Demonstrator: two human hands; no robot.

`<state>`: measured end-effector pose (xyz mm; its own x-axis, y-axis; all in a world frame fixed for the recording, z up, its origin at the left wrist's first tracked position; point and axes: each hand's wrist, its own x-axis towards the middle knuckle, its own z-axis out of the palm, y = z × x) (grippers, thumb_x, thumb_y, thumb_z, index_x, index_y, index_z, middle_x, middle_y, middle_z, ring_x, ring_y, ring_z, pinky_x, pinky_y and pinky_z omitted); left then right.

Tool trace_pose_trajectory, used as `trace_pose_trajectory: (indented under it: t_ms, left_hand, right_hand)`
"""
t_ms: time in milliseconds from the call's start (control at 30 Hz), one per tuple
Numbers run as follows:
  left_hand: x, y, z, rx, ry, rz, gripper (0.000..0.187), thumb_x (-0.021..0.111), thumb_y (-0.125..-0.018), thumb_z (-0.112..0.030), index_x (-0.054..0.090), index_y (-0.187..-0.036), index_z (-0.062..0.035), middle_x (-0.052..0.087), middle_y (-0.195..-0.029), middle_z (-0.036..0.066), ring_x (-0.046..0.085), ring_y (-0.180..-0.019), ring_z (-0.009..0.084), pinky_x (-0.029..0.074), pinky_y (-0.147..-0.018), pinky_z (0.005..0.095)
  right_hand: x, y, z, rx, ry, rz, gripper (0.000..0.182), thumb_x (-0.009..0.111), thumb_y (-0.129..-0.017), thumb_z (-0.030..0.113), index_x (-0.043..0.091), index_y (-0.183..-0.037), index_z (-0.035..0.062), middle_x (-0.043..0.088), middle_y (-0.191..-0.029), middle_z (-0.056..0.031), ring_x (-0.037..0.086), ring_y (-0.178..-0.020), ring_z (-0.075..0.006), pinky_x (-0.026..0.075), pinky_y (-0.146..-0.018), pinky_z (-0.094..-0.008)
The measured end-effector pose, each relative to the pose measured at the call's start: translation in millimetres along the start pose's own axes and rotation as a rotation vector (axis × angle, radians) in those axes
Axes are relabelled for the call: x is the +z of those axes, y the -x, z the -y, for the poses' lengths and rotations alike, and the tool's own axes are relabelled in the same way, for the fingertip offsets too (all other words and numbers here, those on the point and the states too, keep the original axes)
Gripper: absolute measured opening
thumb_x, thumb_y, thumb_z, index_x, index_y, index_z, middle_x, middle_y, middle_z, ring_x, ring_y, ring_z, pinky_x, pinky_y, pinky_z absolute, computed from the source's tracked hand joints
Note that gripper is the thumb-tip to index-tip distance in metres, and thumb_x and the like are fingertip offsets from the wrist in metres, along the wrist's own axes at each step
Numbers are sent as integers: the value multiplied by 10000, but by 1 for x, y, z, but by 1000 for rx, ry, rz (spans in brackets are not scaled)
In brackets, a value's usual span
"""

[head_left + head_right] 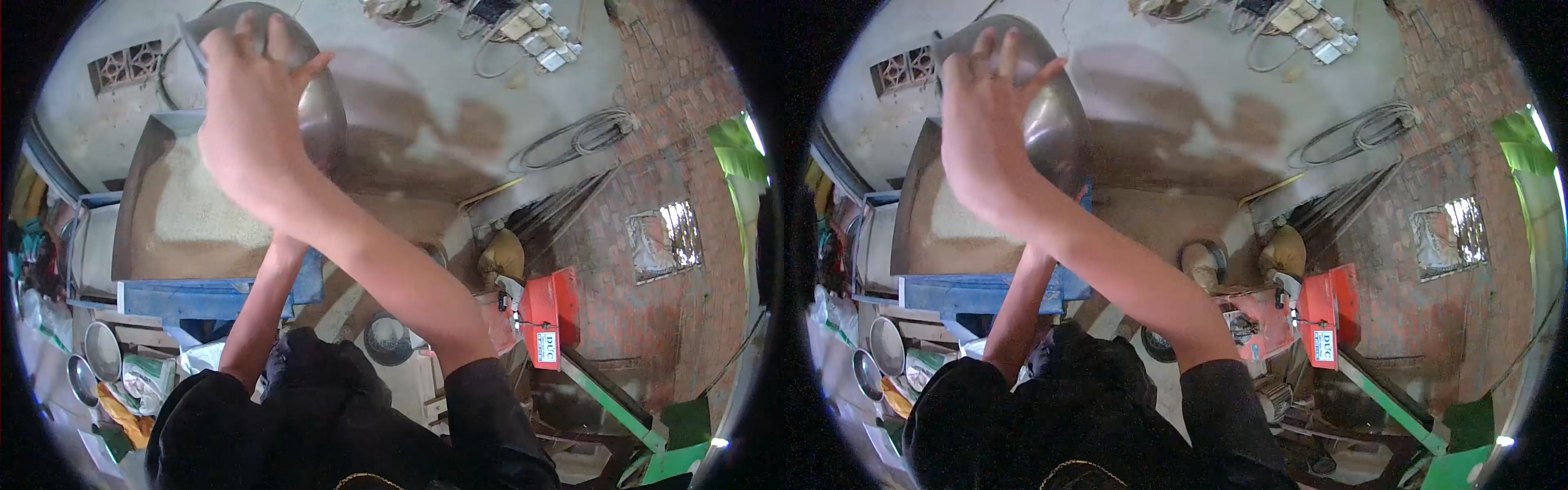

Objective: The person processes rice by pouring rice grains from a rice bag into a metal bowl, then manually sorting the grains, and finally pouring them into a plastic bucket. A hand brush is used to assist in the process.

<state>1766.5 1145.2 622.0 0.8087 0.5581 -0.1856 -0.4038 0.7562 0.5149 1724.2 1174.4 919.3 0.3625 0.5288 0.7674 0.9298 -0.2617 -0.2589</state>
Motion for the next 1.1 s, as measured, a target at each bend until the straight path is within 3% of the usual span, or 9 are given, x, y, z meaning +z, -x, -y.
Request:
trace_pose_trajectory:
  t_ms: [200,367,433,567,667,700,867,967,1100]
  left_hand:
    - [0,6,-22,83,-219,32,404,538,-850,-102,435,-1214,39,526,-1167,150,518,-1062,218,428,-898,356]
    - [14,45,-63,381,-992,317,438,566,-832,-70,429,-1229,52,525,-1184,151,510,-1076,202,411,-919,344]
    - [-5,45,-72,317,-946,348,436,552,-827,-37,420,-1229,66,492,-1219,171,468,-1127,213,400,-940,364]
    - [43,98,-99,334,-835,-187,577,472,-878,-314,373,-1291,78,415,-1276,238,394,-1213,340,344,-1011,478]
    - [32,86,-111,101,-563,-195,623,645,-761,-299,450,-1216,80,411,-1272,266,510,-1072,343,444,-930,471]
    - [81,111,-108,97,-620,-439,528,666,-737,-239,506,-1135,68,453,-1215,270,539,-1019,352,491,-870,468]
    - [-18,-1,-47,142,-1045,94,480,609,-655,-35,504,-1114,55,563,-1021,182,576,-804,303,514,-665,420]
    - [97,73,33,-137,-1057,328,384,559,-567,27,556,-949,70,571,-823,104,535,-688,235,466,-604,326]
    - [139,61,116,-207,-1403,410,398,524,-551,55,577,-943,97,611,-879,106,548,-743,209,455,-708,281]
  right_hand:
    - [-3,10,26,-121,15,6,313,564,-716,-32,517,-1025,-25,408,-1268,-319,306,-1249,-474,105,-901,-789]
    - [-38,17,-20,48,-61,-42,401,555,-690,-50,472,-1081,-23,348,-1306,-300,262,-1268,-471,144,-910,-770]
    - [-61,32,-47,178,-169,-124,451,530,-675,-90,435,-1110,-16,324,-1323,-272,246,-1285,-439,181,-923,-737]
    - [-118,101,-117,337,-625,-313,538,484,-676,-99,378,-1197,-18,477,-1161,-222,488,-1124,-290,380,-918,-312]
    - [-150,181,-153,598,-645,-459,525,535,-709,-27,416,-1219,19,489,-1103,-90,454,-1066,-180,381,-920,-331]
    - [-150,220,-164,726,-665,-547,540,537,-710,-18,417,-1234,20,485,-1116,-84,453,-1078,-180,365,-944,-330]
    - [-180,400,-169,1351,-477,-672,707,585,-695,29,314,-1349,30,471,-1227,-123,443,-1132,-229,357,-969,-336]
    - [-196,493,-153,1611,-454,-546,465,609,-747,76,496,-1191,-7,575,-1103,-139,533,-1032,-223,406,-918,-338]
    - [-219,588,-158,1817,-272,-459,365,595,-804,132,542,-1134,-15,606,-1067,-153,576,-1000,-225,436,-891,-343]
